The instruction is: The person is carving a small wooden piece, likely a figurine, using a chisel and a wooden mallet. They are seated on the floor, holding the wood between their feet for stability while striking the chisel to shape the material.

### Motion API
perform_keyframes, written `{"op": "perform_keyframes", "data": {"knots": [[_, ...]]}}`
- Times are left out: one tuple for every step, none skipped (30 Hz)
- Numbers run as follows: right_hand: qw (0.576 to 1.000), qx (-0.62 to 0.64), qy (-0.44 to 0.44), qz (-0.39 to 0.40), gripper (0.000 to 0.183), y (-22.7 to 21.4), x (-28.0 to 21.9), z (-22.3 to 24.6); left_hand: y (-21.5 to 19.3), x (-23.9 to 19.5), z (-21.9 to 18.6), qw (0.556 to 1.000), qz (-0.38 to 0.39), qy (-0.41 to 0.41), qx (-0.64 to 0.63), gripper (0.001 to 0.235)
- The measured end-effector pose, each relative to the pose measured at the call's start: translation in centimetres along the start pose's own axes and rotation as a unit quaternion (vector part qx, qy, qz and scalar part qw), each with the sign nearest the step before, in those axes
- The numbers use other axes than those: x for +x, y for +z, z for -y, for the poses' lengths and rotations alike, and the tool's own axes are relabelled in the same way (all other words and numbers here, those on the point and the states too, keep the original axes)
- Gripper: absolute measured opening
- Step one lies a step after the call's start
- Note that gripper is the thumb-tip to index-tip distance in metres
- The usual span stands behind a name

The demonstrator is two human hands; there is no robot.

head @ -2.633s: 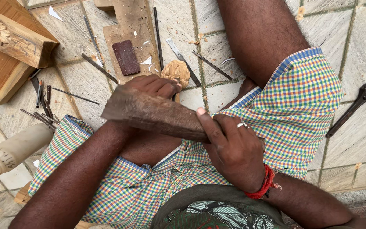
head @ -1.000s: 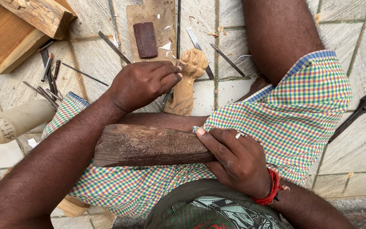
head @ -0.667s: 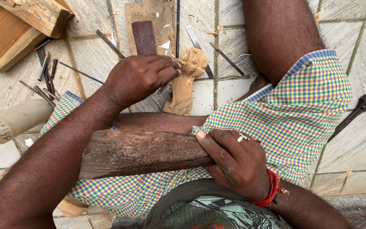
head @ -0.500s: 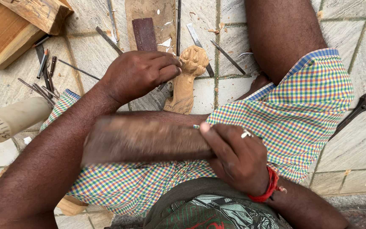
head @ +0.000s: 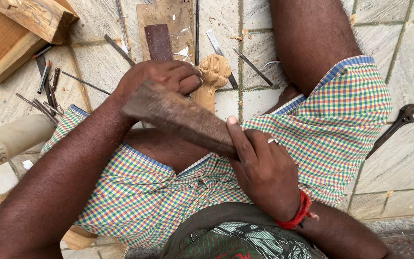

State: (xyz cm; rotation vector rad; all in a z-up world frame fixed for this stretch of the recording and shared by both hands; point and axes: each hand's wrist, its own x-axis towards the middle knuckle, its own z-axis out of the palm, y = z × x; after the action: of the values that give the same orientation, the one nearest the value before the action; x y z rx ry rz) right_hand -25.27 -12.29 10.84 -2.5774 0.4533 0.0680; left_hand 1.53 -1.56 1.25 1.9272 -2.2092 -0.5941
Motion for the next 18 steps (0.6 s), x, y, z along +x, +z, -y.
{"op": "perform_keyframes", "data": {"knots": [[1.0,0.007,-0.02,-0.016,0.083,0.0,0.0,0.0,0.3,0.0,0.0,0.999,-0.011,0.01,0.03,0.038],[0.999,0.012,-0.038,-0.031,0.083,-0.1,0.0,-0.1,0.6,-0.1,0.1,0.998,-0.021,0.021,0.058,0.036],[0.999,0.0,-0.044,-0.031,0.081,-0.2,-0.1,0.0,0.9,-0.3,0.1,0.995,-0.033,0.033,0.085,0.036],[0.998,-0.013,-0.053,-0.035,0.079,-0.2,0.1,0.0,1.2,-0.3,0.1,0.996,-0.048,0.034,0.067,0.033],[0.997,-0.027,-0.061,-0.038,0.077,-0.4,0.2,0.1,1.4,-0.4,0.2,0.996,-0.064,0.035,0.049,0.031],[0.999,-0.02,-0.032,-0.016,0.078,-0.6,0.3,0.2,1.6,-0.5,0.1,0.996,-0.079,0.034,0.032,0.03],[1.0,-0.013,-0.003,0.007,0.08,-0.7,0.4,0.2,1.7,-0.6,0.1,0.995,-0.09,0.038,0.031,0.034],[0.999,-0.005,0.028,0.03,0.082,-0.7,0.4,0.3,1.8,-0.6,0.0,0.994,-0.1,0.043,0.03,0.039],[1.0,0.008,0.0,0.005,0.081,-0.7,0.5,0.2,1.9,-0.6,0.1,0.992,-0.11,0.048,0.028,0.044],[0.999,0.022,-0.027,-0.016,0.08,-0.7,0.4,0.2,2.1,-0.7,0.0,0.995,-0.09,0.039,0.028,0.042],[0.997,0.036,-0.054,-0.037,0.078,-0.7,0.3,0.2,2.3,-0.8,-0.1,0.997,-0.07,0.029,0.027,0.041],[0.998,0.014,-0.049,-0.03,0.077,-0.6,0.2,0.1,2.4,-0.7,-0.1,0.998,-0.052,0.022,0.027,0.041],[0.999,-0.009,-0.045,-0.024,0.075,-0.7,0.1,0.0,2.4,-0.5,-0.2,0.998,-0.053,0.025,0.028,0.041],[0.998,-0.033,-0.043,-0.02,0.073,-0.7,0.2,-0.1,2.3,-0.2,-0.1,0.998,-0.054,0.026,0.033,0.042],[0.999,-0.02,-0.028,-0.013,0.074,-0.7,0.2,-0.1,2.2,0.0,-0.1,0.997,-0.056,0.027,0.038,0.043],[1.0,-0.005,-0.012,-0.005,0.075,-0.7,0.2,-0.1,2.0,0.0,-0.1,0.997,-0.07,0.026,0.027,0.041],[1.0,0.01,0.004,0.004,0.077,-0.7,0.3,-0.1,1.8,-0.1,-0.1,0.996,-0.083,0.026,0.016,0.042],[1.0,0.02,-0.019,-0.01,0.077,-0.7,0.3,0.0,1.8,-0.3,-0.3,0.995,-0.095,0.024,0.001,0.045]]}}
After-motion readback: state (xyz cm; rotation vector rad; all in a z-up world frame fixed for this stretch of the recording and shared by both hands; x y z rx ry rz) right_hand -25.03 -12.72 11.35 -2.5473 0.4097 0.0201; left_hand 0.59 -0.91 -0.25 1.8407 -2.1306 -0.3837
